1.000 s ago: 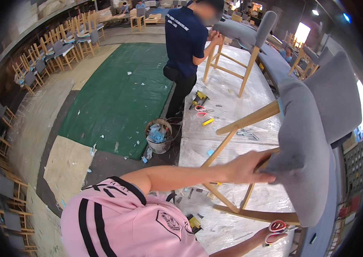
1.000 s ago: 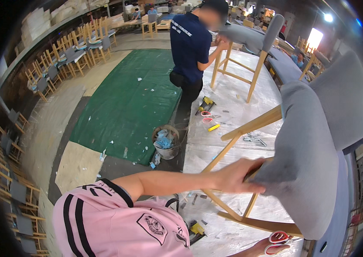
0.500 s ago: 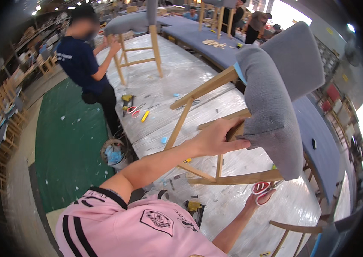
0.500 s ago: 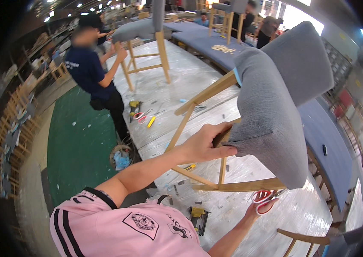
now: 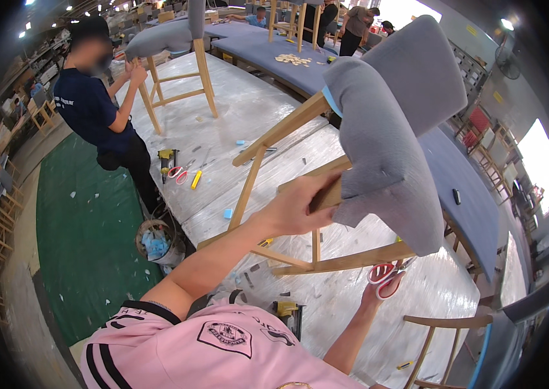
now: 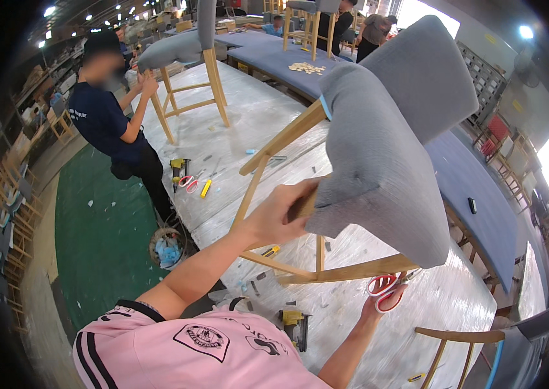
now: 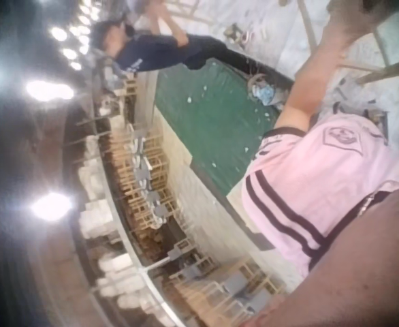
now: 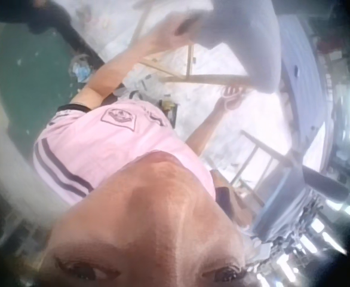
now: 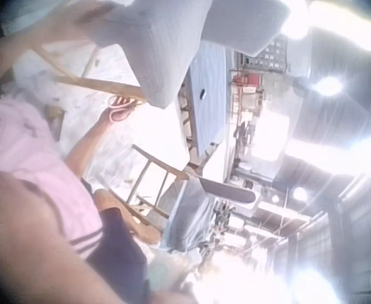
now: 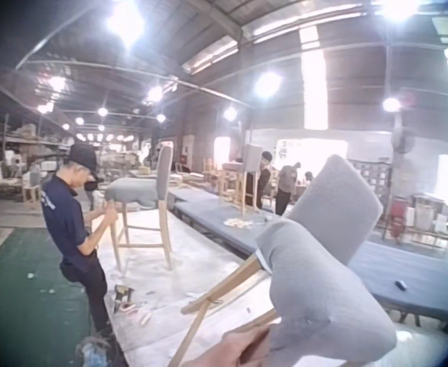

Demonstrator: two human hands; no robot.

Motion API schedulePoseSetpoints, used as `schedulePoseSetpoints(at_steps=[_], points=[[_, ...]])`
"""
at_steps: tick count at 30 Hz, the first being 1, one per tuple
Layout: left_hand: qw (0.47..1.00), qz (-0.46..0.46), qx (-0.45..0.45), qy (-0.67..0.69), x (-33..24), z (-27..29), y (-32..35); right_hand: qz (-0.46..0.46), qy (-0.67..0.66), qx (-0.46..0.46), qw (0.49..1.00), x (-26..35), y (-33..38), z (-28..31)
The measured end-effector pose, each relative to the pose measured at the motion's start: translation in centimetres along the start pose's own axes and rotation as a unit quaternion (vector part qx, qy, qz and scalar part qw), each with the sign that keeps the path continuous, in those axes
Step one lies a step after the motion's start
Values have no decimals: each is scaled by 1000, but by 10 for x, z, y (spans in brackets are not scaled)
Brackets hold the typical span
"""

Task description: The person upholsters a wooden chair by fitting gray fabric over the seat and backrest, trimming excess material with scissors, and securing the fabric using a staple gun. The person repeatedly adjusts and smooths the fabric to ensure a tight fit.

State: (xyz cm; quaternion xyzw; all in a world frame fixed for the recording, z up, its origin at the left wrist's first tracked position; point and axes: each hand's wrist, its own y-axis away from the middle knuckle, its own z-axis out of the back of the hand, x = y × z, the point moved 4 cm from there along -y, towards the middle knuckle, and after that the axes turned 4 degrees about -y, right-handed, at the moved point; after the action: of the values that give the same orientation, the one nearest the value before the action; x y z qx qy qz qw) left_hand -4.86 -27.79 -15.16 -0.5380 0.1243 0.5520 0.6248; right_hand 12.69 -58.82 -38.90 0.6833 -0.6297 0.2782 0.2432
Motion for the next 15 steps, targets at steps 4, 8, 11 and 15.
schedulePoseSetpoints(at_steps=[4, 8, 11, 15], points=[[990, -24, -82, 116, 7, 22, 22, -4, 18, 52, 998, -6, 7, -13], [961, -122, -225, 108, -26, 25, 43, -6, 53, 88, 995, -9, 14, -5], [958, -62, -244, 139, -23, 29, 63, -5, 84, 144, 986, -7, 28, -25], [937, -63, -303, 160, -15, 49, 85, -7, 116, 188, 975, -8, 40, -37]])
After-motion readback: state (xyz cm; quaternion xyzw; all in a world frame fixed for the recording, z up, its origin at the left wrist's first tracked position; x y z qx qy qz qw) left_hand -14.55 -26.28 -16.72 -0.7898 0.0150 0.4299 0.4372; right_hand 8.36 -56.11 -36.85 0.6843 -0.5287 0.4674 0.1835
